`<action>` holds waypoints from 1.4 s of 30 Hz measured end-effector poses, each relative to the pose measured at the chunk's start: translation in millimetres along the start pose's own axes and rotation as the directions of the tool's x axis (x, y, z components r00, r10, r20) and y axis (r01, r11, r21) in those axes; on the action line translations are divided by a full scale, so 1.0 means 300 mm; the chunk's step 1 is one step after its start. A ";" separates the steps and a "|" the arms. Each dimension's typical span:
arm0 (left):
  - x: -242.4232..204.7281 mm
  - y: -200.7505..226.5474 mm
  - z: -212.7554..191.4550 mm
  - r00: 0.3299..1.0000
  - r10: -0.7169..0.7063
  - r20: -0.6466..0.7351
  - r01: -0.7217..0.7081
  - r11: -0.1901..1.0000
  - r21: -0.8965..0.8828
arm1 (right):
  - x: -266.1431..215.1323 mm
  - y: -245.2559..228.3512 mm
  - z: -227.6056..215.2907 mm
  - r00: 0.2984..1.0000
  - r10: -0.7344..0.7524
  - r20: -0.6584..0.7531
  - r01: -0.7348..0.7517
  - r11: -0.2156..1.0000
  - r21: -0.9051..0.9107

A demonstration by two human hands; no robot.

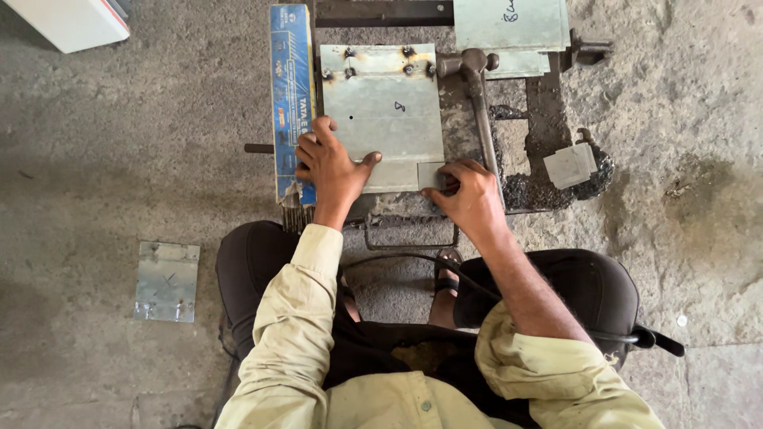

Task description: The person sits on the floor and welds a small metal piece onto a larger metal plate using a handheld welding tool. They repeatedly hammer the welded area to flatten it and inspect the alignment before continuing to weld other sections.

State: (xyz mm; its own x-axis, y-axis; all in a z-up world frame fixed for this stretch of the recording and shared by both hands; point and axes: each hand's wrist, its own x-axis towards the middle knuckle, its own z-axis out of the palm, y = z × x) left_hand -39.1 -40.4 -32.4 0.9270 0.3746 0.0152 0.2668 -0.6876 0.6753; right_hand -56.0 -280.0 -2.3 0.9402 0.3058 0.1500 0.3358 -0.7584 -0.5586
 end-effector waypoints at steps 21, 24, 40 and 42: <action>-0.010 0.005 -0.002 1.000 0.022 0.008 -0.023 0.998 0.065 | -0.034 0.007 0.035 0.995 0.037 -0.089 -0.032 0.998 0.059; -0.012 0.004 -0.002 0.999 0.033 0.002 -0.033 0.997 0.064 | -0.037 0.001 0.027 0.995 0.032 -0.097 -0.026 0.997 0.068; -0.018 0.013 -0.010 0.999 0.034 -0.004 -0.034 0.997 0.068 | -0.043 0.022 0.036 0.984 -0.093 -0.150 0.085 0.994 -0.062; -0.019 0.013 -0.009 0.999 0.037 -0.006 -0.036 0.997 0.069 | -0.030 0.038 0.043 0.981 -0.138 -0.133 0.128 0.988 -0.081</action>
State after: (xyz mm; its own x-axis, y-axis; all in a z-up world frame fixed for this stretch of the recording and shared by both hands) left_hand -44.0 -43.5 -27.8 0.9346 0.3529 0.0443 0.2508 -0.7422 0.6215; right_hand -61.4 -283.9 -20.7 0.8840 0.3282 0.3330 0.4570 -0.7571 -0.4669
